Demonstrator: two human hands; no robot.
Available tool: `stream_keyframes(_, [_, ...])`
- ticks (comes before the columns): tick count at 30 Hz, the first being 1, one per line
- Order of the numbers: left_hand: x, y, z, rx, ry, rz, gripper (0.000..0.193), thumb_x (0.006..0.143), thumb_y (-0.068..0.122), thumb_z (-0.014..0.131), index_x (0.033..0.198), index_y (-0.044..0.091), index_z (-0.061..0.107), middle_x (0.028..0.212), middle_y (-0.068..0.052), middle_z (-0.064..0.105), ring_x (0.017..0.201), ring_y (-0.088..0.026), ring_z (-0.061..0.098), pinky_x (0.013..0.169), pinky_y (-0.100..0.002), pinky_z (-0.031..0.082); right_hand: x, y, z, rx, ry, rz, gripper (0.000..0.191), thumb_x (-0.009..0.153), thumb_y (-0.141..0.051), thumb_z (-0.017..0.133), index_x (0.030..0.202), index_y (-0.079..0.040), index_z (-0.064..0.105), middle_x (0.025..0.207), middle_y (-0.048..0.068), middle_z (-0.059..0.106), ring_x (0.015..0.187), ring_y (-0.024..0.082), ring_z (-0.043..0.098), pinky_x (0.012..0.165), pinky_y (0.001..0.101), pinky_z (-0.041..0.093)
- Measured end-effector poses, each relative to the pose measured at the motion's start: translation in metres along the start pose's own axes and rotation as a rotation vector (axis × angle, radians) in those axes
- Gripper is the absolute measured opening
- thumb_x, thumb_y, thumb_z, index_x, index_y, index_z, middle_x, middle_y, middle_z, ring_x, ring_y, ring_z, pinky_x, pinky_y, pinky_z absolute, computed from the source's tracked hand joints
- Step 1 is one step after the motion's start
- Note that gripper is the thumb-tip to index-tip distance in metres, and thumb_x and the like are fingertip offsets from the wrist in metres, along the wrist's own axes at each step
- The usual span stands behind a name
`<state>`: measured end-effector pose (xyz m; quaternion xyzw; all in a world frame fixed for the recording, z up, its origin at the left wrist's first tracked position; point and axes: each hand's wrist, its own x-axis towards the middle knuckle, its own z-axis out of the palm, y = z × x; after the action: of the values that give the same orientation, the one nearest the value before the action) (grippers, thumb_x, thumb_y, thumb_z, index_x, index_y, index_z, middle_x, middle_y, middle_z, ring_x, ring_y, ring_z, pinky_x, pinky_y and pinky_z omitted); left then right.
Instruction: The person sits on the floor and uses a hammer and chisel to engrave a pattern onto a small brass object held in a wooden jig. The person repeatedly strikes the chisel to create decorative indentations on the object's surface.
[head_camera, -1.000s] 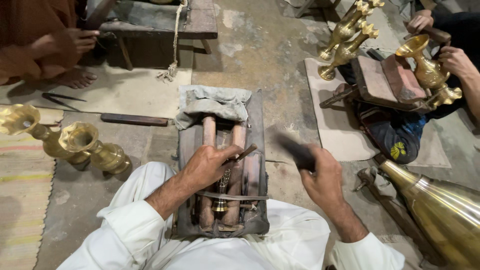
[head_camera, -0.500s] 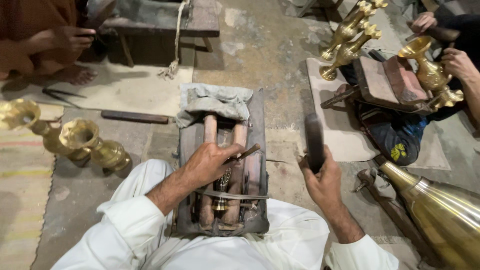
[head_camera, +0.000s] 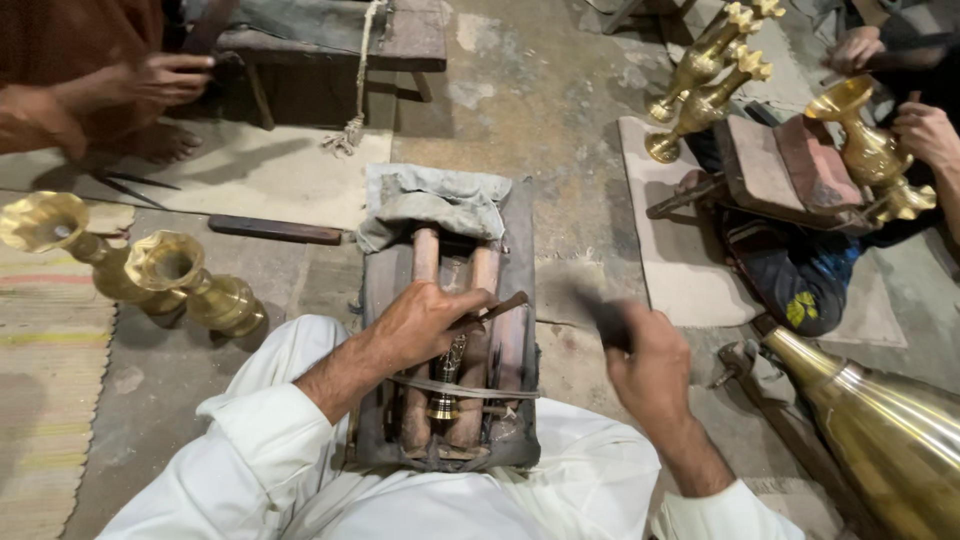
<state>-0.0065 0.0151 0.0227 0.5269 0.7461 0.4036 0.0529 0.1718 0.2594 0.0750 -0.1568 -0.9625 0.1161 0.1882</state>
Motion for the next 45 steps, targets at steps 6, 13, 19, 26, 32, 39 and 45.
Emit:
stream_keyframes(6, [0.000,-0.002,-0.002,-0.024,-0.007,0.017,0.039,0.082,0.005,0.078,0.119,0.014,0.068,0.072,-0.012,0.075,0.063,-0.031,0.074,0.059,-0.042,0.058,-0.002,-0.010,-0.007,0.207,0.037,0.144,0.032,0.086,-0.008,0.076,0.115,-0.003,0.064,0.095,0.017,0.069,0.083,0.031,0.070,0.071,0.0417,0.055])
stream_keyframes(13, [-0.003,-0.007,0.002,-0.023,0.006,0.001,0.040,0.080,0.003,0.077,0.118,0.014,0.069,0.075,-0.013,0.076,0.067,-0.030,0.075,0.061,-0.041,0.059,-0.003,-0.012,-0.009,0.134,0.032,0.037,0.038,0.077,-0.003,0.075,0.114,-0.004,0.065,0.093,0.017,0.069,0.089,0.034,0.068,0.077,0.0441,0.053])
stream_keyframes(19, [-0.008,-0.005,0.004,-0.082,0.112,0.038,0.038,0.082,0.008,0.079,0.117,0.008,0.064,0.089,-0.014,0.078,0.078,-0.031,0.077,0.064,-0.040,0.060,0.002,-0.008,-0.010,0.099,-0.033,0.175,0.038,0.077,-0.004,0.074,0.113,-0.006,0.065,0.088,0.018,0.069,0.082,0.037,0.068,0.073,0.0455,0.054])
stream_keyframes(26, [-0.010,-0.001,0.006,0.014,0.099,0.001,0.037,0.081,0.007,0.080,0.116,0.009,0.066,0.085,-0.014,0.077,0.075,-0.031,0.077,0.063,-0.040,0.060,0.013,-0.015,-0.017,0.008,0.114,-0.148,0.042,0.073,0.000,0.072,0.114,-0.005,0.067,0.091,0.019,0.069,0.087,0.039,0.067,0.076,0.0470,0.053])
stream_keyframes(32, [-0.010,0.001,0.004,-0.005,0.081,-0.050,0.039,0.079,0.007,0.081,0.116,0.010,0.067,0.083,-0.015,0.077,0.074,-0.031,0.076,0.063,-0.041,0.060,0.017,-0.021,-0.021,-0.030,0.012,-0.057,0.041,0.074,-0.002,0.073,0.115,-0.006,0.066,0.097,0.016,0.070,0.088,0.036,0.068,0.078,0.0460,0.053])
stream_keyframes(39, [-0.012,0.002,0.003,-0.039,0.064,-0.021,0.042,0.077,0.005,0.080,0.117,0.008,0.067,0.086,-0.016,0.078,0.079,-0.033,0.076,0.066,-0.042,0.060,0.011,-0.010,-0.016,-0.052,-0.032,-0.206,0.051,0.066,0.001,0.071,0.115,-0.007,0.063,0.101,0.017,0.072,0.095,0.042,0.067,0.078,0.0494,0.052])
stream_keyframes(45, [-0.037,-0.009,0.010,-0.418,0.316,-0.284,0.031,0.090,0.012,0.081,0.117,0.005,0.069,0.096,-0.012,0.082,0.087,-0.021,0.082,0.075,-0.031,0.066,-0.019,0.021,0.017,0.284,-0.284,0.337,0.047,0.086,-0.028,0.081,0.117,-0.006,0.053,0.086,0.013,0.067,0.077,0.029,0.067,0.069,0.0421,0.054])
